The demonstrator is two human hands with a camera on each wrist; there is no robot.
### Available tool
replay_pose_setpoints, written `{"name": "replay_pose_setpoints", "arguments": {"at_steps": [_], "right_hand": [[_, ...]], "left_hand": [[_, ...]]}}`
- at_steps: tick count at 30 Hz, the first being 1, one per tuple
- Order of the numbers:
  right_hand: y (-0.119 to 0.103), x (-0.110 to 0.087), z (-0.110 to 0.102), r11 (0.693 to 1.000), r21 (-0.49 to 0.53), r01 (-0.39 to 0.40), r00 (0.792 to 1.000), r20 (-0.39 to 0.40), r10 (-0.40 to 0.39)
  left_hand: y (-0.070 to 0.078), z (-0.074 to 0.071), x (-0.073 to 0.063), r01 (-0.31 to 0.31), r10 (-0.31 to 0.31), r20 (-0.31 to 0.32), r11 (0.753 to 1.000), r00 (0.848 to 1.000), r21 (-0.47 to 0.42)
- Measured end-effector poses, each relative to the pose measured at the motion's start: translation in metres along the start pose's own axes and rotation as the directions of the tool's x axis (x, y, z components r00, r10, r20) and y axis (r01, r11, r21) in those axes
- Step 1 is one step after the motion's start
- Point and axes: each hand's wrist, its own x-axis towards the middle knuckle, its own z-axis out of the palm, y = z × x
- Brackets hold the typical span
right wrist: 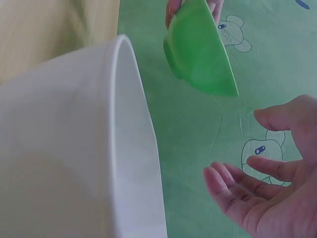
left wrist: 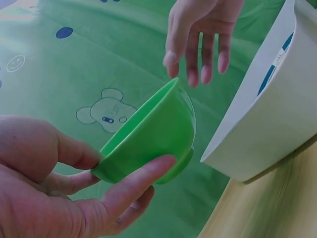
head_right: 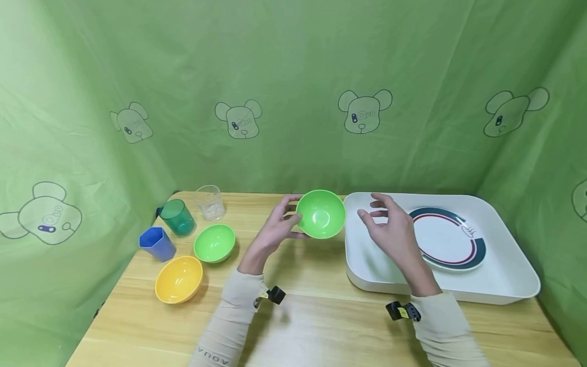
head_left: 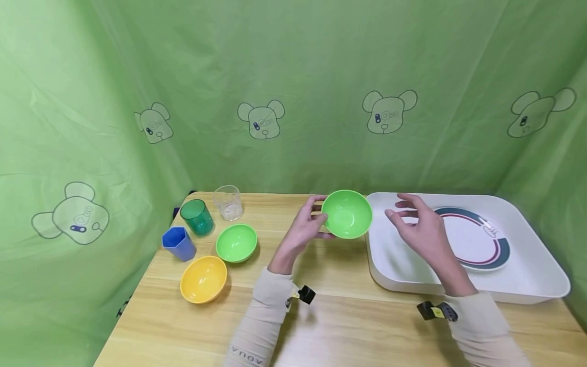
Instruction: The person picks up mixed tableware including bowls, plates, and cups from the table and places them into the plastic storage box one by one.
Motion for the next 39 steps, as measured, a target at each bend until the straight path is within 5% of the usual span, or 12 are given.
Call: {"name": "replay_pose_setpoints", "arguments": {"at_steps": [17, 39], "right_hand": [[-0.012, -0.001, 0.016, 1.000, 0.021, -0.011, 0.999, 0.032, 0.010], [-0.009, 0.001, 0.020, 0.998, 0.018, 0.056, 0.997, -0.055, -0.055]], "left_hand": [[-0.001, 0.027, 0.000, -0.063, 0.063, -0.008, 0.998, 0.998, -0.005], [-0.004, 0.047, 0.000, -0.123, 0.125, -0.042, 0.991, 0.991, 0.050]]}}
